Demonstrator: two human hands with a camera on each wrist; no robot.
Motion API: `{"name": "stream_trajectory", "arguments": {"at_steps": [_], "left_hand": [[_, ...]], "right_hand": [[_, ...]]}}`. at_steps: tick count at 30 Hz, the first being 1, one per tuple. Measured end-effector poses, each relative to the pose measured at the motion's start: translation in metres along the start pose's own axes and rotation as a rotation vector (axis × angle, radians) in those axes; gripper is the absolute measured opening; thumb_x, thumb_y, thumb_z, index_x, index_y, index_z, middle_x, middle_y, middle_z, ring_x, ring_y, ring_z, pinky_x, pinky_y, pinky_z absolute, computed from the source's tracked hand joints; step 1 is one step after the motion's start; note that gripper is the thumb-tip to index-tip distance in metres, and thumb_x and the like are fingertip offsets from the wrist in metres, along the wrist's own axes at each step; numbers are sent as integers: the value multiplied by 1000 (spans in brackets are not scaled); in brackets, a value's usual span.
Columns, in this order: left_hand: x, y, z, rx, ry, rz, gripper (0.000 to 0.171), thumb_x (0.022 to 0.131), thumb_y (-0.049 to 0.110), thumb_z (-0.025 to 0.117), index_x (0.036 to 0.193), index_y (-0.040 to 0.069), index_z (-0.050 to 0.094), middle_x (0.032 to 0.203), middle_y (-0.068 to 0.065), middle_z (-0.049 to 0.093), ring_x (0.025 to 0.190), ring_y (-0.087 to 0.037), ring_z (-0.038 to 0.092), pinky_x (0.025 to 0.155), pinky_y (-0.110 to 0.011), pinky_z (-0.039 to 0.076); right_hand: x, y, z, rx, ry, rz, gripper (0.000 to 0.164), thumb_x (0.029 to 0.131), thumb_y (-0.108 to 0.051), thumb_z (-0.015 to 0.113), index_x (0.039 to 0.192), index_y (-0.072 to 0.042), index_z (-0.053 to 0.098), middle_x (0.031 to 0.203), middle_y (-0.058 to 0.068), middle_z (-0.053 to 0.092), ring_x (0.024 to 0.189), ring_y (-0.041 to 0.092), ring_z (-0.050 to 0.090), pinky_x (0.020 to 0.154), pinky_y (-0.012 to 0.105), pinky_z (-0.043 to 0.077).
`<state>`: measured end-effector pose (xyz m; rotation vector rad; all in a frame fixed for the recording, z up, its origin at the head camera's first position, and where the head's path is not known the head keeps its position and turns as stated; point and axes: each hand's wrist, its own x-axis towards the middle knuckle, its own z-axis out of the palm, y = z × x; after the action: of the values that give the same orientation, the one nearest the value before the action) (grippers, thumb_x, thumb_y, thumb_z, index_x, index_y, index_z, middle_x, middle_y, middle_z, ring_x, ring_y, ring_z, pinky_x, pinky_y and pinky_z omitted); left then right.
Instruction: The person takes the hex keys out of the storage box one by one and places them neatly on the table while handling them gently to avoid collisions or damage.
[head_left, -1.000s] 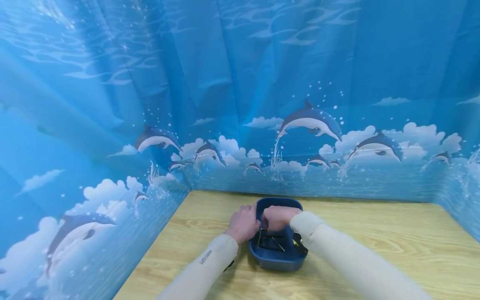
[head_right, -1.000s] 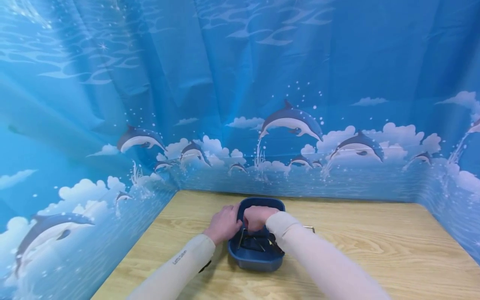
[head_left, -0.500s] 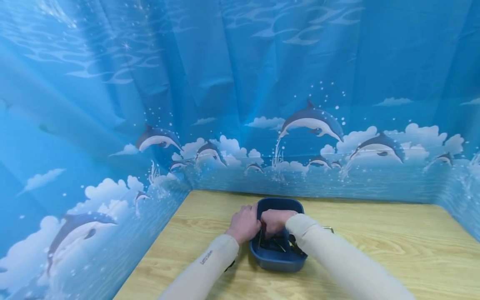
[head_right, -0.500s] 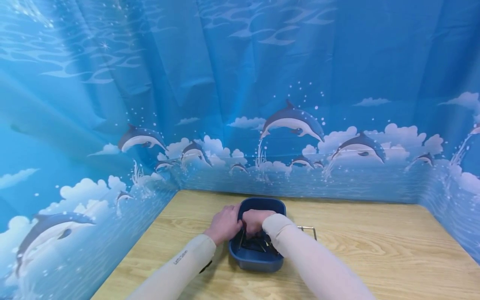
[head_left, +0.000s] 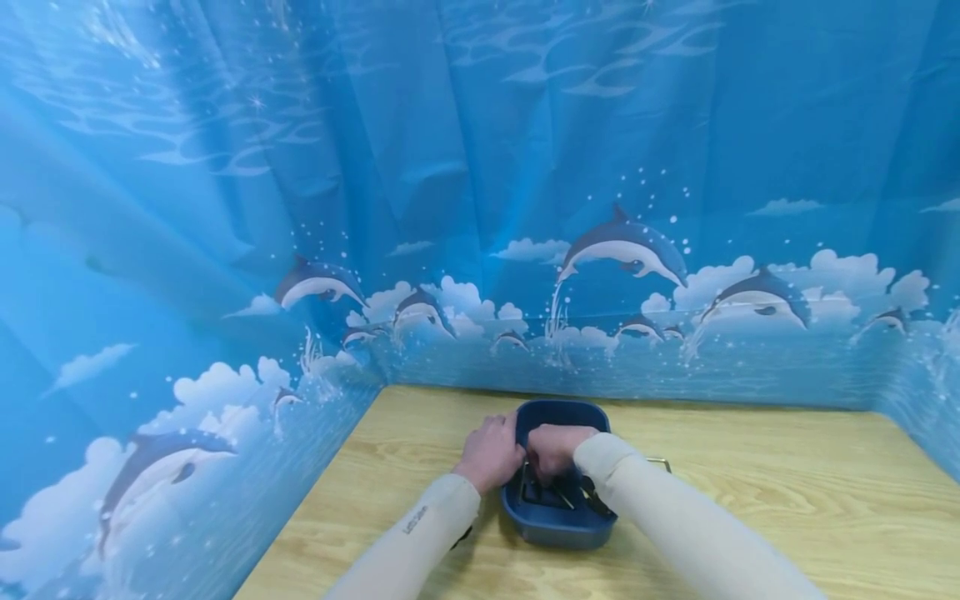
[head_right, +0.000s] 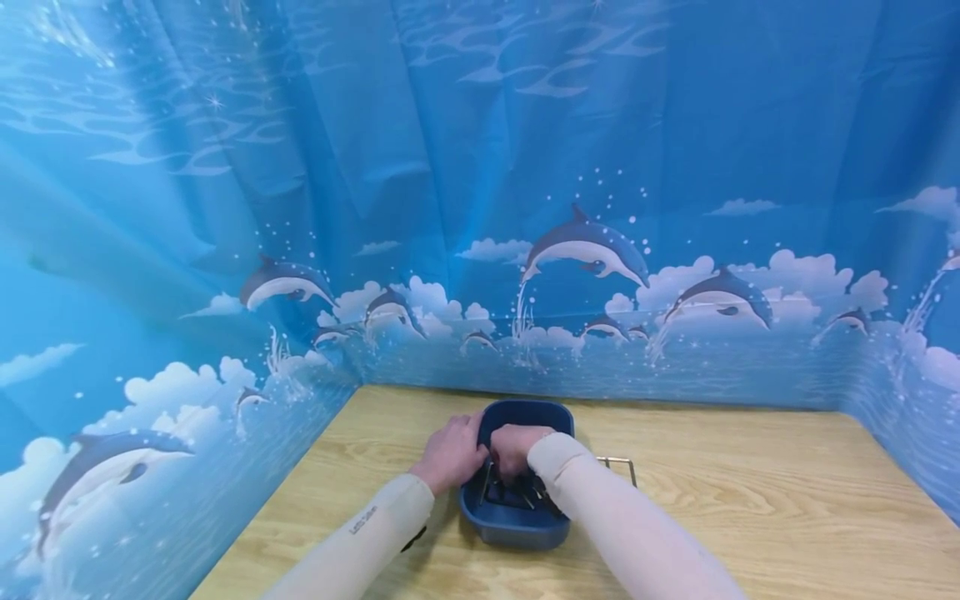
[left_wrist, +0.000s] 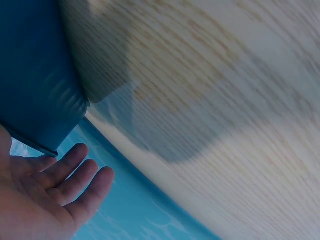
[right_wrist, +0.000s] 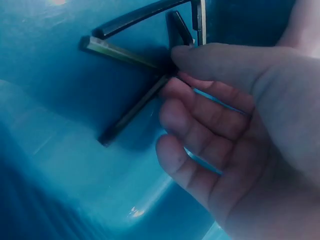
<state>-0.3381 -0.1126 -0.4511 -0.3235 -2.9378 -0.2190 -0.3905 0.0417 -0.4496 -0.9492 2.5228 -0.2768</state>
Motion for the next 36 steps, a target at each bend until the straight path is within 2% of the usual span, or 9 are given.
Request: {"name": "stream_trajectory", "arguments": {"at_steps": [6,10,13,15,17,21,27,36], "left_hand": [[-1,1,0,4,-4,-4,51,92,28,63,139,8,55,119,-13,66,110,-26,63,83,-47,58],[-1,1,0,9,-12,-9,52,94,29,62,141,8,54,121,-12,66,112,-26,62,84,-47,58],[-1,1,0,17,-6,-2,51,94,29,62,140,8,55,119,-12,66,111,-26,63,83,-47,58],[-2,2,0,20,3,6,50,93,28,63,139,8,55,116,-12,66,108,-26,63,81,-46,58],[-2,1,0,24,11,11,50,93,28,63,139,8,55,115,-12,66,107,-27,63,80,-46,58],[-2,2,-1,22,8,8,51,93,27,62,139,7,55,116,-12,66,108,-26,63,80,-47,58],[-3,2,-1,22,-7,-6,53,94,28,62,142,7,53,121,-12,66,111,-26,62,83,-46,58],[-4,2,-2,20,56,9,49,88,26,65,132,6,58,112,-12,68,104,-27,64,79,-46,58]], "right_hand": [[-8,-1,0,-61,20,-20,17,81,-13,73,70,-25,68,65,-8,64,57,8,60,55,24,49],[-28,-16,-10,-96,61,-19,17,82,-15,75,70,-22,67,65,-8,62,57,7,56,54,24,47],[-44,-26,-18,-72,82,-22,19,84,-15,77,69,-19,66,64,-6,62,56,8,54,54,26,45],[-48,-25,-20,-55,95,-51,20,84,-16,77,68,-19,65,63,-7,60,56,9,53,54,26,44],[-43,-11,-18,-58,116,-117,21,86,-19,75,69,-22,64,63,-9,58,55,8,52,53,27,43],[-45,-2,-20,-51,132,-184,21,88,-18,71,69,-23,62,63,-10,57,55,8,51,54,28,43],[-74,-21,-33,26,166,-129,22,88,-12,71,69,-19,61,62,-7,55,56,9,49,57,26,41],[-96,-14,-32,67,264,-142,23,89,-13,70,71,-19,57,61,-9,48,54,6,43,56,23,38]]}}
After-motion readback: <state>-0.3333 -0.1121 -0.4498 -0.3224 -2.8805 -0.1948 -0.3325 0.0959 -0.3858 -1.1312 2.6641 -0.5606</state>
